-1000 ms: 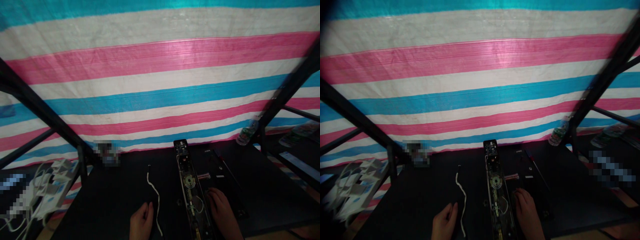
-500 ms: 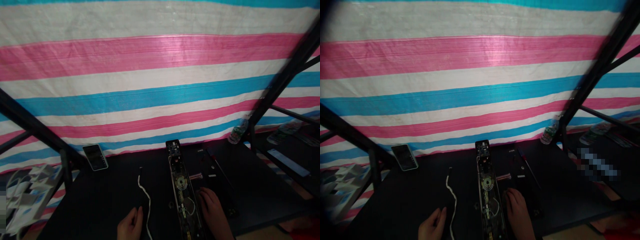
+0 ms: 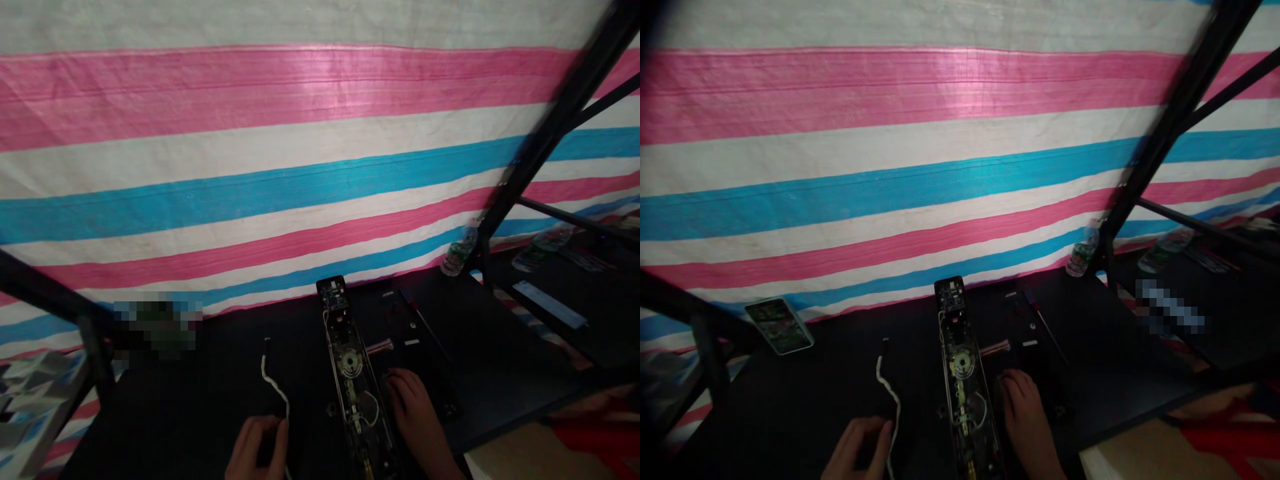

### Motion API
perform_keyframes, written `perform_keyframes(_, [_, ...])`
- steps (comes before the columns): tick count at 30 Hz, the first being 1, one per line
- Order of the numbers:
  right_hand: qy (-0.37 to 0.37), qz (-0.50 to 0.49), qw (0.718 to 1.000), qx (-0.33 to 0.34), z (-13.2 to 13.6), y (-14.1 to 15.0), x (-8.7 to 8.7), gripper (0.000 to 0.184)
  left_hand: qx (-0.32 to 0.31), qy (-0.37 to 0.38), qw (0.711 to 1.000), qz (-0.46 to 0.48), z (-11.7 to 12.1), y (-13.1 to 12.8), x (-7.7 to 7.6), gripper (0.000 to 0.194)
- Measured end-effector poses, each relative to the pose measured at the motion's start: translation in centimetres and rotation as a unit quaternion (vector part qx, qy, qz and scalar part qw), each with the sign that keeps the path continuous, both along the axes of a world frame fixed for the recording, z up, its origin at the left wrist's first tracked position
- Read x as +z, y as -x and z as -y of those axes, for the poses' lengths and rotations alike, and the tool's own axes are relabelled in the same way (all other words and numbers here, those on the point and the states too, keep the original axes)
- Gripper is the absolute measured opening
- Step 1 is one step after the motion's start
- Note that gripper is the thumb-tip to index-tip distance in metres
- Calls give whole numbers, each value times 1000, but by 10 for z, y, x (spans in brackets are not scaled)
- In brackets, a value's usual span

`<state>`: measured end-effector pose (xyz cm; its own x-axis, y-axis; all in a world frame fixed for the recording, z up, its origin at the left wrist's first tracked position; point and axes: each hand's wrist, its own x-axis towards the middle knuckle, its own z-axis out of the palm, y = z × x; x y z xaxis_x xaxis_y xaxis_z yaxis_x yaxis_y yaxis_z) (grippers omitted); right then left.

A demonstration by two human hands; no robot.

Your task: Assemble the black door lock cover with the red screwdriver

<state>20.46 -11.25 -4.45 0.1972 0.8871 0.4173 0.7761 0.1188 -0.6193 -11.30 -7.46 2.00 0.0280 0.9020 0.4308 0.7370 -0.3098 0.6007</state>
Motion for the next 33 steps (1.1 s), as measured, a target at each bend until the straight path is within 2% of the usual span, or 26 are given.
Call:
perform_keyframes(2, [9, -9, 1000, -2, 0, 1, 4, 21, -36, -17, 999, -25, -4, -18, 7, 23])
perform_keyframes(4, [19, -19, 1000, -8, 1, 3, 8, 21, -70, 7, 996, -60, -7, -38, 8, 23])
perform_keyframes(8, [24, -26, 999, -17, 0, 4, 12, 24, -105, 110, 983, -108, -7, -66, -7, 30])
perform_keyframes(11, [19, -22, 999, -13, -1, 4, 14, 26, -115, 161, 974, -111, -5, -72, -17, 36])
perform_keyframes(13, [22, -21, 999, -12, -2, 4, 16, 27, -118, 176, 971, -112, -5, -72, -18, 37])
perform_keyframes(21, [41, -28, 999, -18, -2, 5, 23, 29, -131, 172, 970, -113, -15, -82, -6, 30])
perform_keyframes(25, [41, -23, 999, -17, -1, 6, 24, 31, -108, 164, 978, -64, -24, -77, -4, 25])
perform_keyframes(28, [39, -13, 999, -13, -1, 5, 26, 34, -72, 138, 988, -6, -35, -70, 12, 30])
perform_keyframes(31, [40, -4, 999, -13, -1, 5, 28, 33, -53, 93, 994, 29, -47, -73, 41, 32])
perform_keyframes(33, [39, -1, 999, -13, -1, 4, 28, 32, -62, 70, 995, 35, -55, -84, 59, 32])
